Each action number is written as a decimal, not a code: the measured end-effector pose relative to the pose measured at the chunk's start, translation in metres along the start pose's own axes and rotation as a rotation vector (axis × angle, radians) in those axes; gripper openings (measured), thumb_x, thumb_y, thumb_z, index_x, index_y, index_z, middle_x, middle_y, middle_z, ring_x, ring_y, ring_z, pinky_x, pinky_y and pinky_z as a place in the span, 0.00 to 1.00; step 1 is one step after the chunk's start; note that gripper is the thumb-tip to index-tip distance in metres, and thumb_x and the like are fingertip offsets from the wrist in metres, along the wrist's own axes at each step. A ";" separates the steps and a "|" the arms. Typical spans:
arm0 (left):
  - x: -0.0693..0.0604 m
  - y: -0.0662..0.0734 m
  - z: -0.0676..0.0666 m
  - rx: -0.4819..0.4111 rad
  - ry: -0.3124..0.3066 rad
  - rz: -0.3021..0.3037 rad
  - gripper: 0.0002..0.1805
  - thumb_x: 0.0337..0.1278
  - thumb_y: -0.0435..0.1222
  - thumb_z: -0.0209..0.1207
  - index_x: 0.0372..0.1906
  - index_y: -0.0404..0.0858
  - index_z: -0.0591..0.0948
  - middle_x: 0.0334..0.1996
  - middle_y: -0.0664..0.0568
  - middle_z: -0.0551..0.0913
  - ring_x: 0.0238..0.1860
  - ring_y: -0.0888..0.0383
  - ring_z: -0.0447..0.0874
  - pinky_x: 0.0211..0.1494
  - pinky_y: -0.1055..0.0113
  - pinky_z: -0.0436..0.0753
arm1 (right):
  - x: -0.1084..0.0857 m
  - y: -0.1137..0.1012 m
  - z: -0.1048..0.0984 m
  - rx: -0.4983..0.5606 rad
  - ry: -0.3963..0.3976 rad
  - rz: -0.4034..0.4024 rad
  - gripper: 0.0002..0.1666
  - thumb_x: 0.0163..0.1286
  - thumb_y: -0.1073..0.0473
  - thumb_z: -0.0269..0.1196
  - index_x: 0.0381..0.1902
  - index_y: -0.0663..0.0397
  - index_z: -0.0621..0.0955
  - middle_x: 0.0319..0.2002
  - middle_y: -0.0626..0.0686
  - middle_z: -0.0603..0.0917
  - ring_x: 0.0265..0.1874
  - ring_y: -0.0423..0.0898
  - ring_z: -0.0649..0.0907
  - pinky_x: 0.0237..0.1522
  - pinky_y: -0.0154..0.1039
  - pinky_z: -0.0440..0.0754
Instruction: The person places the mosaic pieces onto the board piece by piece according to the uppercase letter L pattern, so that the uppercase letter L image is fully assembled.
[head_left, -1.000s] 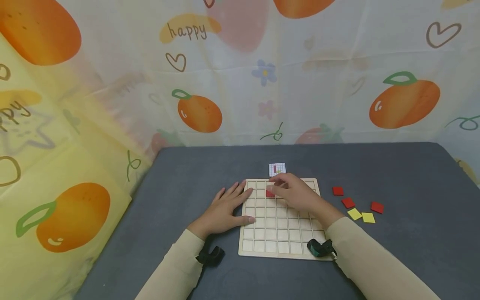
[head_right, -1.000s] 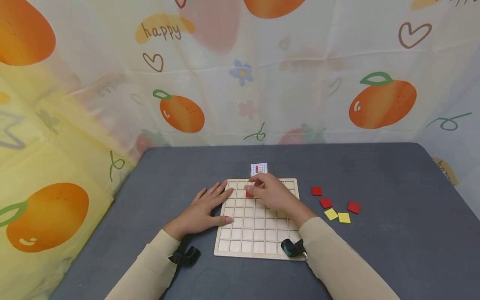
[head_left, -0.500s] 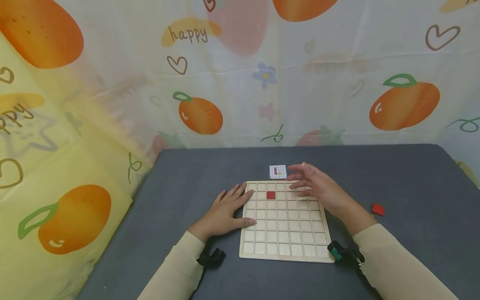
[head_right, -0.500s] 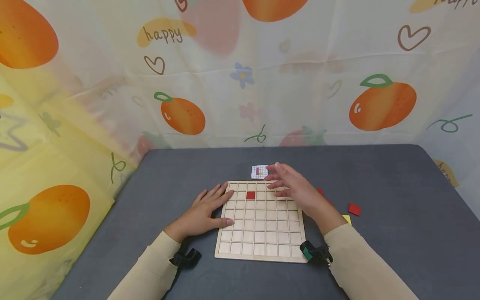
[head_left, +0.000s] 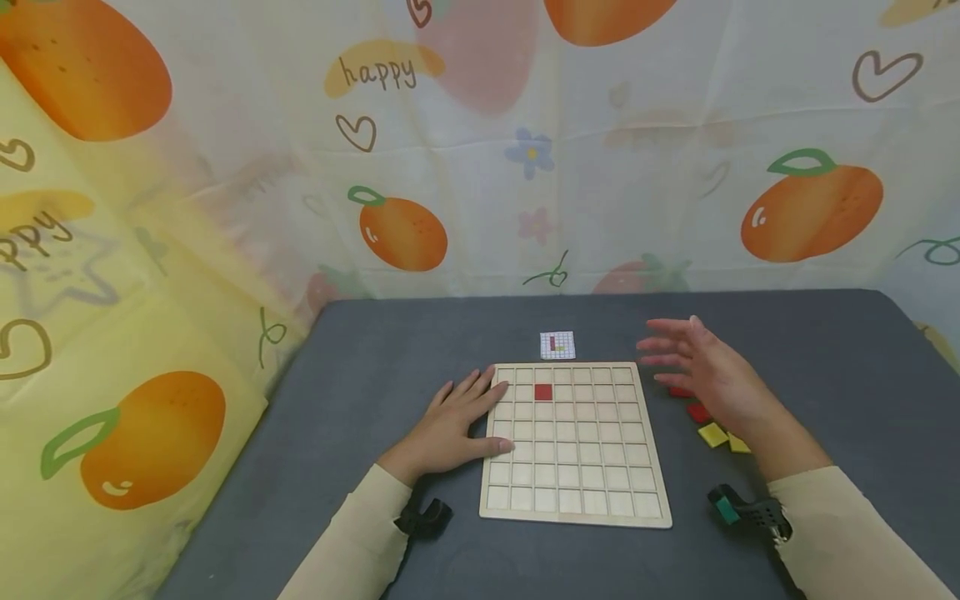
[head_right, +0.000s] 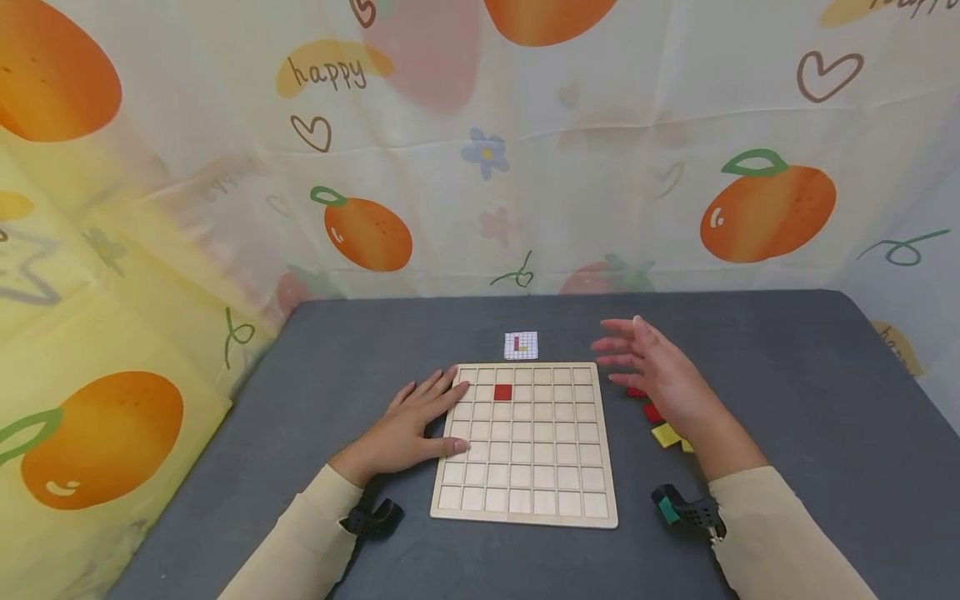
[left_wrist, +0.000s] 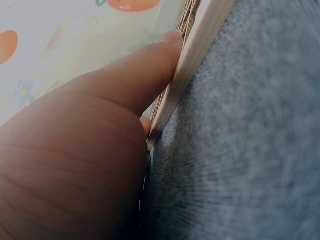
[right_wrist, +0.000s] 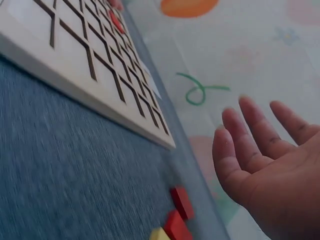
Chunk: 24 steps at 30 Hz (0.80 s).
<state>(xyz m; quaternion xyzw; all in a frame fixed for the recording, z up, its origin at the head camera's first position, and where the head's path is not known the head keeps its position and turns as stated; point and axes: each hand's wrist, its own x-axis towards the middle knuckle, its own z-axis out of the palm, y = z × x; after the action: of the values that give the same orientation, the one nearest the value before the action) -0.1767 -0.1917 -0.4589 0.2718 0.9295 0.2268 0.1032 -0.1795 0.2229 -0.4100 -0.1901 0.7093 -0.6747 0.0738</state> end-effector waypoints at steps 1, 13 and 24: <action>0.000 0.000 0.000 -0.001 -0.001 -0.001 0.54 0.69 0.70 0.61 0.90 0.52 0.56 0.89 0.57 0.43 0.88 0.52 0.36 0.83 0.39 0.35 | -0.002 0.002 -0.004 0.017 0.005 -0.011 0.36 0.94 0.41 0.33 0.82 0.55 0.68 0.68 0.56 0.78 0.67 0.56 0.78 0.60 0.38 0.80; 0.001 0.000 0.001 -0.001 0.001 -0.004 0.54 0.69 0.71 0.61 0.90 0.52 0.56 0.89 0.57 0.43 0.87 0.54 0.35 0.83 0.39 0.35 | -0.015 0.022 -0.041 0.010 0.126 -0.021 0.25 0.94 0.45 0.39 0.76 0.41 0.73 0.63 0.49 0.82 0.62 0.46 0.81 0.59 0.31 0.78; 0.000 0.000 0.000 -0.003 -0.003 -0.004 0.54 0.69 0.70 0.62 0.90 0.51 0.56 0.89 0.56 0.43 0.88 0.53 0.35 0.83 0.39 0.35 | -0.016 0.042 -0.046 -0.370 0.188 0.133 0.35 0.93 0.46 0.47 0.82 0.68 0.65 0.67 0.71 0.78 0.55 0.37 0.81 0.54 0.25 0.76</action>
<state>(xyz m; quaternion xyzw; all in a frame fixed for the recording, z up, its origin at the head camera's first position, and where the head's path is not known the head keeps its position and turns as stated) -0.1769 -0.1916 -0.4589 0.2702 0.9295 0.2278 0.1055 -0.1891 0.2726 -0.4502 -0.0892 0.8359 -0.5414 0.0154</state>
